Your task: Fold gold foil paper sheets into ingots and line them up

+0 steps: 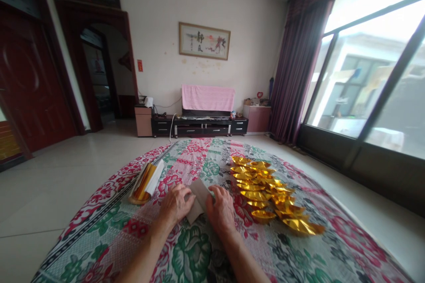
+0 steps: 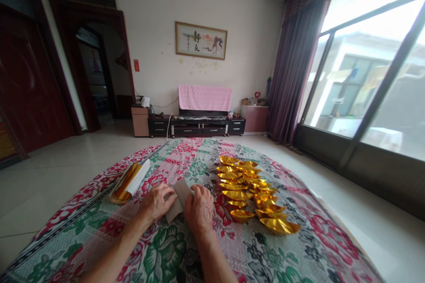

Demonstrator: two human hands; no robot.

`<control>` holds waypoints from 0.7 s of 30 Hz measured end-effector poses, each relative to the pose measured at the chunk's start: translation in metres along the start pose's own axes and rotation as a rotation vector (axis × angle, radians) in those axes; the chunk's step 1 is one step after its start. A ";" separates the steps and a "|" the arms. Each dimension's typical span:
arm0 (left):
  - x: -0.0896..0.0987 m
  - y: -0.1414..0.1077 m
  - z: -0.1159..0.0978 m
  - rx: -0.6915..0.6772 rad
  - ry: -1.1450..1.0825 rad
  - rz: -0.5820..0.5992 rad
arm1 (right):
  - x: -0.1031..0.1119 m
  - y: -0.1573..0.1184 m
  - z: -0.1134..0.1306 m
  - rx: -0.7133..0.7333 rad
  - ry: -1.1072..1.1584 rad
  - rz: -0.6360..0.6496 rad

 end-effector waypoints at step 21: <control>-0.012 -0.002 -0.023 -0.328 -0.008 0.116 | -0.007 0.010 -0.021 -0.036 0.315 0.045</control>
Point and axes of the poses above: each hand's wrist, its own y-axis towards the middle knuckle, its own x-axis out of the back of the hand, z = x × y, the point moved 7 cm from there along y, towards the middle knuckle, and after that the axes turned 7 degrees about -x, right-handed, at the moved point
